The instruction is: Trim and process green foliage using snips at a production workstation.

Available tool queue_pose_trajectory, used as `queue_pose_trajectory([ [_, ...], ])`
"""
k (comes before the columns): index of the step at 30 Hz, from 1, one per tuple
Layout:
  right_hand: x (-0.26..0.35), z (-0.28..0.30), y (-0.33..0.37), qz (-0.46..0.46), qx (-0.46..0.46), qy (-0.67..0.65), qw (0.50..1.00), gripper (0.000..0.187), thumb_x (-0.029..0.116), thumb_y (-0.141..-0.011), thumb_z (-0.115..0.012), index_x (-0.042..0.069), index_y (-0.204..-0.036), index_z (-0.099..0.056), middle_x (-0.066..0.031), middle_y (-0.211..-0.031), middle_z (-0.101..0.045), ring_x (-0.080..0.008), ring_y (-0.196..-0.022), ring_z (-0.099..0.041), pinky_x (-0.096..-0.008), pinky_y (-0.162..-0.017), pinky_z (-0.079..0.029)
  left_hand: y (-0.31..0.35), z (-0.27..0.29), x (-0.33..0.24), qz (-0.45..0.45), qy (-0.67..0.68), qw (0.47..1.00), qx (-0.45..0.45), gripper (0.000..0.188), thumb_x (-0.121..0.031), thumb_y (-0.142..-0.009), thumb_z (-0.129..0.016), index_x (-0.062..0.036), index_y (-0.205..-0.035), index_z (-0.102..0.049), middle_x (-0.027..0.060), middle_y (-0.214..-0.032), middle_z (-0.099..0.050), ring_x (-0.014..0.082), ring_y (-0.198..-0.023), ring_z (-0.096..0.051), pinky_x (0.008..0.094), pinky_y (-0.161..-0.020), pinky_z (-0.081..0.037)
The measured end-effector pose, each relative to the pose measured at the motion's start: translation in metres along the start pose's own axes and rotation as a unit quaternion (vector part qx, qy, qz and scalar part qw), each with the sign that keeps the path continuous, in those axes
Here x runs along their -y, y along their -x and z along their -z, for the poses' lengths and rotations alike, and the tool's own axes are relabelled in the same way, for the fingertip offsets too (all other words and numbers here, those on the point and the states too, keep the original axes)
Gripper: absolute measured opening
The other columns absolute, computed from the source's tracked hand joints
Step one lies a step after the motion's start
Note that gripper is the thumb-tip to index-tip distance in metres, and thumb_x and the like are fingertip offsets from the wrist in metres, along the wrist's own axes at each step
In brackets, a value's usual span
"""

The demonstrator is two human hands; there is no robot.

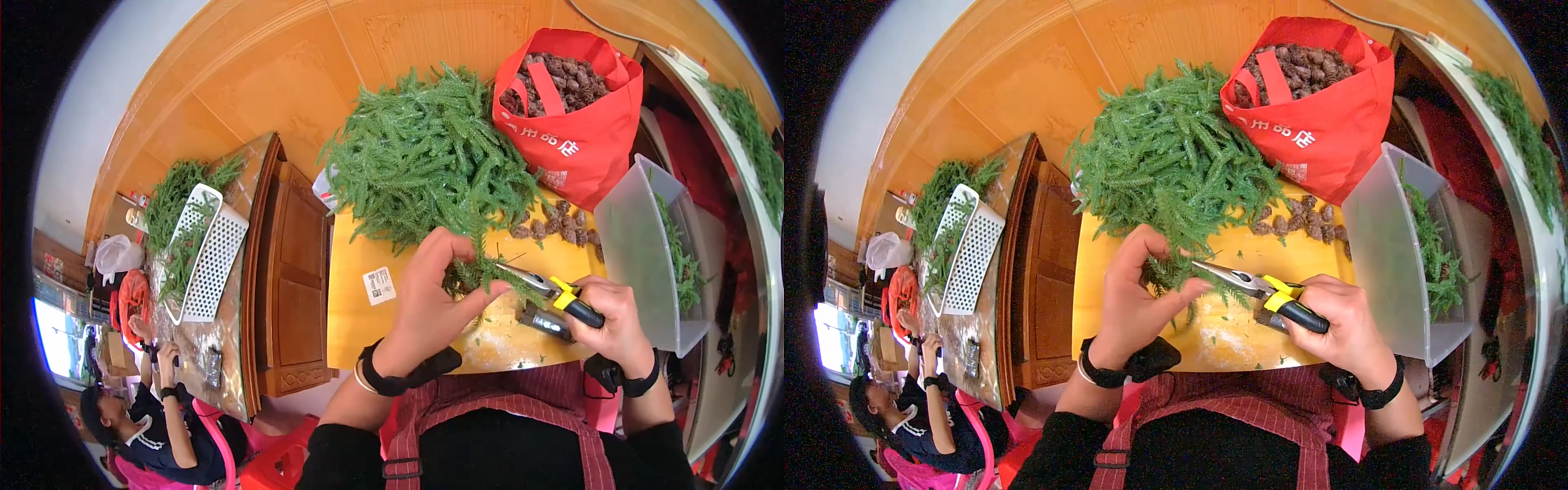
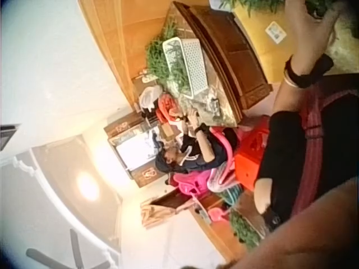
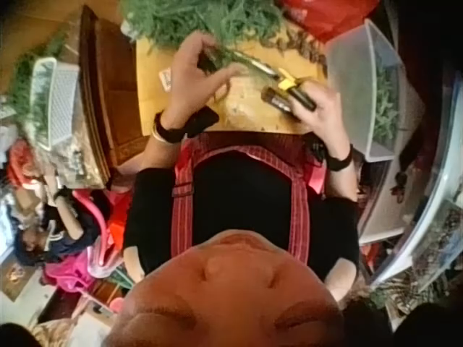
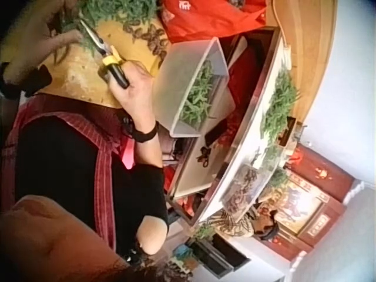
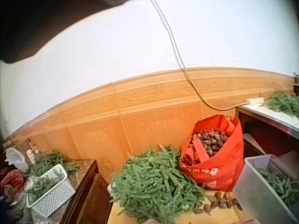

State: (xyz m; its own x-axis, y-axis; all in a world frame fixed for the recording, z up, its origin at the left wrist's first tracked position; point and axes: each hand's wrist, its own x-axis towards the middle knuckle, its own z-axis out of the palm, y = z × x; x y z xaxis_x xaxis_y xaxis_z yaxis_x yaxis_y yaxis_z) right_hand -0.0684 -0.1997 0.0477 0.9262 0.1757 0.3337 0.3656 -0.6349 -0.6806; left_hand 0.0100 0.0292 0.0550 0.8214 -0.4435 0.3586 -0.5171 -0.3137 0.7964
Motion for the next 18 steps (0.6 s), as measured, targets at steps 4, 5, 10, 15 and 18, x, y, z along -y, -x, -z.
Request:
queue_pose_trajectory([
  [4, -0.0003, 0.0019, -0.0009, -0.014, 0.023, -0.022, 0.999, 0.019, 0.003, -0.061, -0.062, 0.001, -0.058, -0.044, -0.0115, -0.054, -0.047, -0.0297, -0.058, -0.056, -0.0350, -0.062, -0.047, 0.0046, -0.0097, 0.0102, 0.051, 0.177, 0.983, 0.024, 0.030, -0.002, -0.074, -0.065, -0.0045, -0.095, -0.043, 0.0010, -0.091, -0.049, 0.0092, -0.088, -0.046, 0.0221, -0.077, -0.039],
  [5, -0.0012, 0.0027, -0.0007, -0.020, 0.032, -0.035, 0.999, 0.017, 0.004, -0.062, -0.062, 0.001, -0.059, -0.046, -0.0111, -0.055, -0.048, -0.0292, -0.057, -0.056, -0.0358, -0.065, -0.048, 0.0042, -0.0108, 0.0072, 0.072, 0.236, 0.969, 0.019, 0.028, -0.006, -0.075, -0.065, -0.0039, -0.093, -0.044, 0.0011, -0.086, -0.046, 0.0100, -0.082, -0.043, 0.0225, -0.074, -0.038],
  [10, -0.0061, 0.0032, -0.0002, 0.012, 0.039, -0.072, 0.997, 0.015, 0.009, -0.064, -0.065, 0.001, -0.064, -0.051, -0.0090, -0.057, -0.049, -0.0286, -0.060, -0.055, -0.0379, -0.077, -0.047, 0.0053, -0.0077, 0.0066, 0.063, 0.243, 0.968, 0.007, 0.026, -0.011, -0.077, -0.063, -0.0033, -0.093, -0.045, 0.0015, -0.080, -0.043, 0.0110, -0.076, -0.041, 0.0228, -0.070, -0.037],
  [15, -0.0028, 0.0064, -0.0022, 0.025, 0.023, -0.073, 0.997, 0.016, 0.010, -0.065, -0.065, 0.001, -0.065, -0.052, -0.0087, -0.057, -0.048, -0.0286, -0.062, -0.055, -0.0380, -0.079, -0.046, 0.0038, -0.0032, 0.0074, 0.030, 0.160, 0.986, 0.030, 0.034, -0.009, -0.073, -0.067, -0.0018, -0.100, -0.048, 0.0012, -0.079, -0.045, 0.0099, -0.075, -0.043, 0.0228, -0.069, -0.039],
  [18, -0.0007, 0.0084, -0.0033, 0.032, 0.024, -0.052, 0.998, 0.016, 0.010, -0.064, -0.066, 0.002, -0.065, -0.052, -0.0089, -0.058, -0.049, -0.0286, -0.065, -0.056, -0.0373, -0.076, -0.047, 0.0062, -0.0055, 0.0098, 0.070, 0.189, 0.979, 0.030, 0.042, -0.008, -0.071, -0.069, -0.0006, -0.107, -0.050, 0.0013, -0.079, -0.047, 0.0103, -0.075, -0.044, 0.0226, -0.069, -0.040],
])
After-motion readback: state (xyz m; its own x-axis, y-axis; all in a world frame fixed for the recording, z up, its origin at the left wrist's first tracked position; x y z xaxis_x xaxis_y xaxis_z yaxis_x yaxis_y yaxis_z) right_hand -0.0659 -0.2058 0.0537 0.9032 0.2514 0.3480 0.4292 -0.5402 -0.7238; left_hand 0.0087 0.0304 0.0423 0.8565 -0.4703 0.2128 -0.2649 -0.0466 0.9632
